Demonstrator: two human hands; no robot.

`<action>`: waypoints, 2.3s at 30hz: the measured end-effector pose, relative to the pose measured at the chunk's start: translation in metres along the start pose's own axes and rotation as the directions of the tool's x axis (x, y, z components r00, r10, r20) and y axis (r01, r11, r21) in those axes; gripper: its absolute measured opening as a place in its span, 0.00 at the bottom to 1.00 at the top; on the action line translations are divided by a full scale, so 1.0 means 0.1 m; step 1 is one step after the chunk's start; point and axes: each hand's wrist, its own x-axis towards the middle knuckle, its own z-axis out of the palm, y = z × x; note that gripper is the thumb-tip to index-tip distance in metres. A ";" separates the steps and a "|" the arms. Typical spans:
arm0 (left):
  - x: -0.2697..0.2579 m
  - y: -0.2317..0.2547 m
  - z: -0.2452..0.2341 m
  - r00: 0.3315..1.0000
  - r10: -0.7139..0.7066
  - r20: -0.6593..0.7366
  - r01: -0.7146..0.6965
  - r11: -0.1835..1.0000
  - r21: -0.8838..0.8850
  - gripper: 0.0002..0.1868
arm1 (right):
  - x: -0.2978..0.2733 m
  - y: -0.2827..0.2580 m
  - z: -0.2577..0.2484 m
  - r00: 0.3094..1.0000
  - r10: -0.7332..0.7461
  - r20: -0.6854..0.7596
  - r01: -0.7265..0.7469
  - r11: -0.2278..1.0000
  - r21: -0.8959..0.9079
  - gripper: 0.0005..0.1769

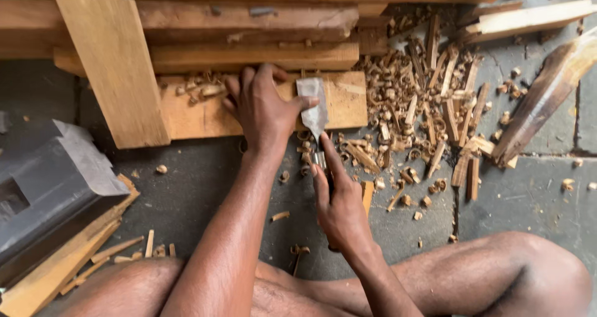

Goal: The person sits on the floor and uses a chisel to carve small wooden sticks. They repeatedly hold a stick against a larger wooden block and shave off thin layers of wood, creating wood shavings. The person occasionally pauses to inspect the carved sticks and then resumes carving.

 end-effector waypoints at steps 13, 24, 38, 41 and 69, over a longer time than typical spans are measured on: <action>0.17 0.08 -0.26 0.960 -0.180 0.215 0.228 0.947 -0.226 0.17 | -0.11 -0.07 0.14 0.837 0.543 -0.059 -0.444 0.739 0.506 0.35; 0.05 0.27 -0.03 0.973 -0.026 0.229 0.070 0.980 -0.189 0.13 | -0.61 0.20 -0.36 0.726 0.661 0.188 -0.686 0.678 0.264 0.43; 0.15 0.37 -0.12 0.933 -0.191 0.303 0.259 0.945 -0.202 0.06 | -0.55 0.23 -0.47 0.777 0.572 0.263 -0.625 0.753 0.207 0.42; 0.15 0.38 -0.13 0.882 -0.246 0.403 0.362 0.900 -0.242 0.03 | -0.55 0.21 -0.48 0.743 0.593 0.312 -0.649 0.751 0.119 0.42; 0.03 0.31 -0.20 0.965 -0.034 0.258 0.027 0.999 0.028 0.19 | -0.63 0.12 -0.31 0.838 0.491 0.239 -0.514 0.856 0.044 0.35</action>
